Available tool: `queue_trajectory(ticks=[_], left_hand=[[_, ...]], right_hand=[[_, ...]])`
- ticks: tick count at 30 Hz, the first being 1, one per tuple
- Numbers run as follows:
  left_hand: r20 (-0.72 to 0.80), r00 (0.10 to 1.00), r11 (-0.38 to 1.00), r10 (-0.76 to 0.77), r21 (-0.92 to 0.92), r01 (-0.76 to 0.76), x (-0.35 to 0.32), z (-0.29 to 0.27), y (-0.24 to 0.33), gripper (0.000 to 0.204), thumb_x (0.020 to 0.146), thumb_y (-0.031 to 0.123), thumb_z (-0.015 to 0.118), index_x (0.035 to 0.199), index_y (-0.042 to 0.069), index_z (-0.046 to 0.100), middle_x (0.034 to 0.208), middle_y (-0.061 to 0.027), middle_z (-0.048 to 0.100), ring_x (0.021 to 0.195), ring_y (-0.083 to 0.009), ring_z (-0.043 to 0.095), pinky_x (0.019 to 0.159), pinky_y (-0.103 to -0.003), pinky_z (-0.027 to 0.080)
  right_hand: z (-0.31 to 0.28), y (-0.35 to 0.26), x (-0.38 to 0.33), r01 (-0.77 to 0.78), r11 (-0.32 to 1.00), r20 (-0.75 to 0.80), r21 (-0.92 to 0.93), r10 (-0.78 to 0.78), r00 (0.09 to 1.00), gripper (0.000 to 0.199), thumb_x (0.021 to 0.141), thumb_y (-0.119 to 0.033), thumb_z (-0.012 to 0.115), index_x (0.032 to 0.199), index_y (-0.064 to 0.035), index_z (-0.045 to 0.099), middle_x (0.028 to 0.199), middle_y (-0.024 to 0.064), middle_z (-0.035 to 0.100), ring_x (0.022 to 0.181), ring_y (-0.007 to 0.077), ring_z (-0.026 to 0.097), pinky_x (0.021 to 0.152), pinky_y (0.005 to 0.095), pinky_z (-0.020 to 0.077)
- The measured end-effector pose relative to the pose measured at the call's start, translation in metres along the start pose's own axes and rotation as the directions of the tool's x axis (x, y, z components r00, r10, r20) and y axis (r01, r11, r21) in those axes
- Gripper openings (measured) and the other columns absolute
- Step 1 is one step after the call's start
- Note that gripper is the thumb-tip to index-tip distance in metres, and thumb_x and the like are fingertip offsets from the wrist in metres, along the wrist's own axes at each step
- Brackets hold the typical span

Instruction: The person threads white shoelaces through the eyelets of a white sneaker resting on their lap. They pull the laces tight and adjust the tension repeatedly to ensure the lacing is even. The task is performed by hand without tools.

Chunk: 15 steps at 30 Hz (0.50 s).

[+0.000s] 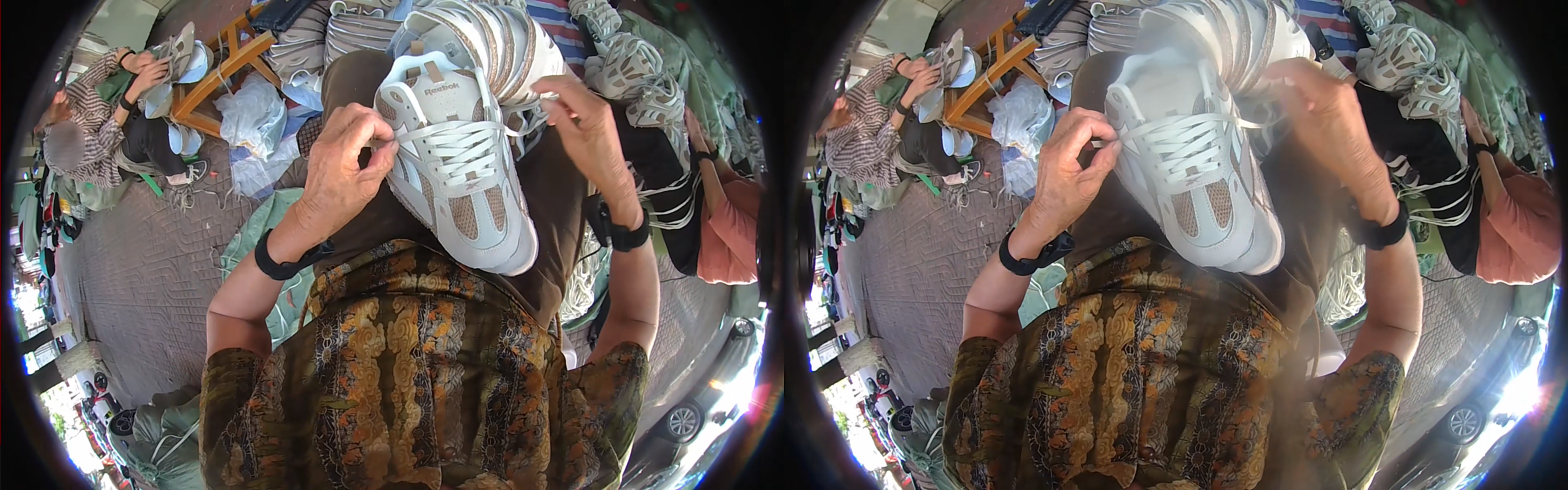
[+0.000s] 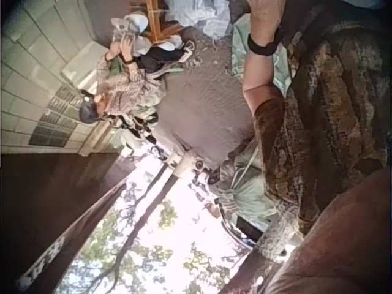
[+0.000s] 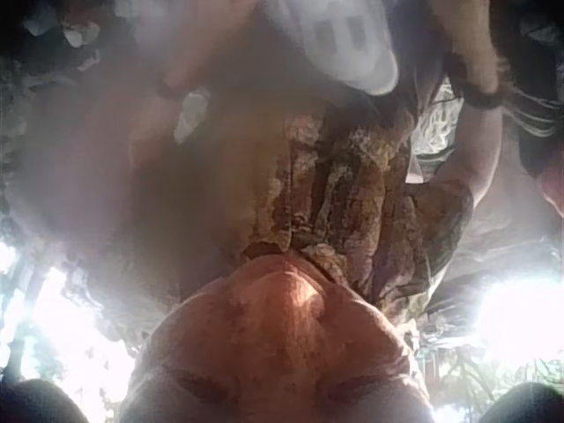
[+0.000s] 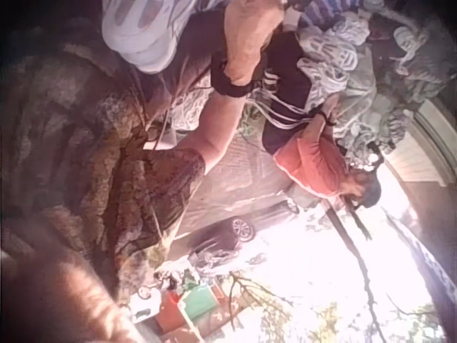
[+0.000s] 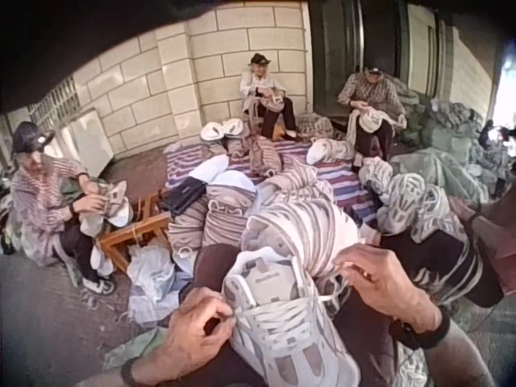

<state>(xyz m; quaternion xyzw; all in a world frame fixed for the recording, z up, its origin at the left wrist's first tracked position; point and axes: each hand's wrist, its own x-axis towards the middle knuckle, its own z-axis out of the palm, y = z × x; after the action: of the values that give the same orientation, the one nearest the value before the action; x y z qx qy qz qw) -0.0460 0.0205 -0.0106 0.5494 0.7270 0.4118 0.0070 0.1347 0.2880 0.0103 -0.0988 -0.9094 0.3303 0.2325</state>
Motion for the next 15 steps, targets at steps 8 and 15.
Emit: queue_trajectory(ticks=[8,15], left_hand=[[0.038,0.989,0.988,-0.145,-0.056,0.147,0.004,-0.004,0.011,0.009,0.083,0.000,0.061,0.089,0.004,0.056,0.088,-0.0051,0.059,0.077,-0.0181,0.058,0.063,-0.028,0.047],[0.088,0.996,0.994,-0.025,-0.107,0.034,0.001,-0.002,0.000,0.012,0.081,0.002,0.063,0.090,0.003,0.055,0.085,-0.0058,0.058,0.076,-0.0191,0.058,0.064,-0.030,0.047]], right_hand=[[0.027,-0.055,0.018,0.221,0.973,0.037,-0.063,-0.219,0.975,0.015,0.086,0.001,0.062,0.101,-0.0017,0.065,0.099,0.0079,0.066,0.081,0.0188,0.064,0.071,0.0277,0.0509],[0.037,-0.051,0.021,0.299,0.952,0.052,-0.068,-0.295,0.954,0.017,0.083,-0.002,0.063,0.099,-0.0060,0.062,0.100,0.0093,0.063,0.081,0.0348,0.063,0.068,0.0371,0.0513]])
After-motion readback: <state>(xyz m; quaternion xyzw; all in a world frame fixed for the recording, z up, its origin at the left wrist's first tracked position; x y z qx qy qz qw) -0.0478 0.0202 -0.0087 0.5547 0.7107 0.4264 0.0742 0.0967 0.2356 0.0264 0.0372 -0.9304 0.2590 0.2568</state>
